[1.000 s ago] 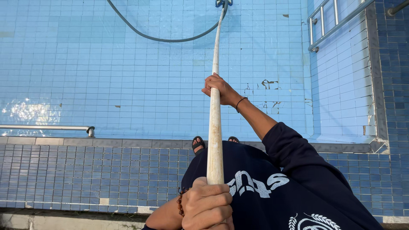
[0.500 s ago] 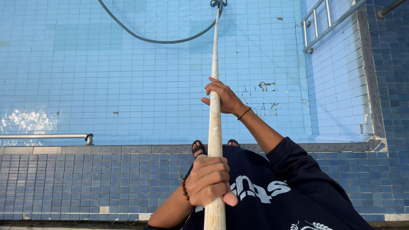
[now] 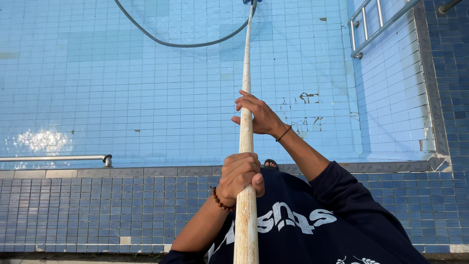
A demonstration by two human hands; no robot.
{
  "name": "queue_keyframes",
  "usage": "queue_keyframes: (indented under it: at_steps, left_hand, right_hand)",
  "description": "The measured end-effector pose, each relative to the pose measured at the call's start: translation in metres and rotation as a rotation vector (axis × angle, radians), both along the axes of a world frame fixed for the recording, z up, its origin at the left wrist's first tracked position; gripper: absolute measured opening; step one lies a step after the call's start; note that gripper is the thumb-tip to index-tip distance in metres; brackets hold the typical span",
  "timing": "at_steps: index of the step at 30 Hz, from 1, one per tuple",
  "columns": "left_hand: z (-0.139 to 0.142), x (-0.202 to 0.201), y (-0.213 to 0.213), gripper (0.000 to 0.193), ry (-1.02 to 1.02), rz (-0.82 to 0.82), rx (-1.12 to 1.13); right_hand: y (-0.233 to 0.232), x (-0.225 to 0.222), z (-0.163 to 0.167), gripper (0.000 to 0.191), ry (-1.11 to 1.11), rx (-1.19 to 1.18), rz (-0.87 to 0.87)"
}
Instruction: The person uses a long pole with a pool cleaning head to scrub the tiled floor of an empty swimming pool. They move the tool back and forth across the surface, covering different areas of the pool bottom.
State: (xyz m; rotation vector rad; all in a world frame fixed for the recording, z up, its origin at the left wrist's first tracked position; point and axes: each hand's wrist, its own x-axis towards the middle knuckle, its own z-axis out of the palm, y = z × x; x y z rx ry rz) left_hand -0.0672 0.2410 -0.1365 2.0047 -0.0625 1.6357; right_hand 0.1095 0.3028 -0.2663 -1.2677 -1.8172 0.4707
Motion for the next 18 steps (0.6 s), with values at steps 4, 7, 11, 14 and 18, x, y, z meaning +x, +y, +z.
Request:
queue_keyframes:
  at_steps: [4, 7, 11, 14, 18]
  left_hand:
    - [-0.009, 0.007, 0.008, 0.023, -0.005, 0.022, -0.007]
    - [-0.017, 0.013, 0.017, 0.023, -0.012, 0.029, -0.012]
    - [-0.023, 0.023, 0.031, 0.025, -0.036, 0.031, -0.043]
    - [-0.019, 0.028, 0.035, 0.027, 0.012, 0.049, -0.085]
    - [-0.004, 0.026, 0.034, 0.031, 0.089, 0.081, -0.129]
  right_hand:
    - [-0.004, -0.004, 0.015, 0.031, 0.021, 0.011, 0.015]
    - [-0.009, -0.007, 0.025, 0.029, 0.046, 0.041, 0.026]
    - [-0.007, -0.011, 0.03, 0.027, 0.116, 0.082, 0.027]
    - [-0.001, -0.012, 0.03, 0.028, 0.127, 0.008, -0.068]
    - [0.009, -0.007, 0.03, 0.03, 0.134, 0.103, -0.051]
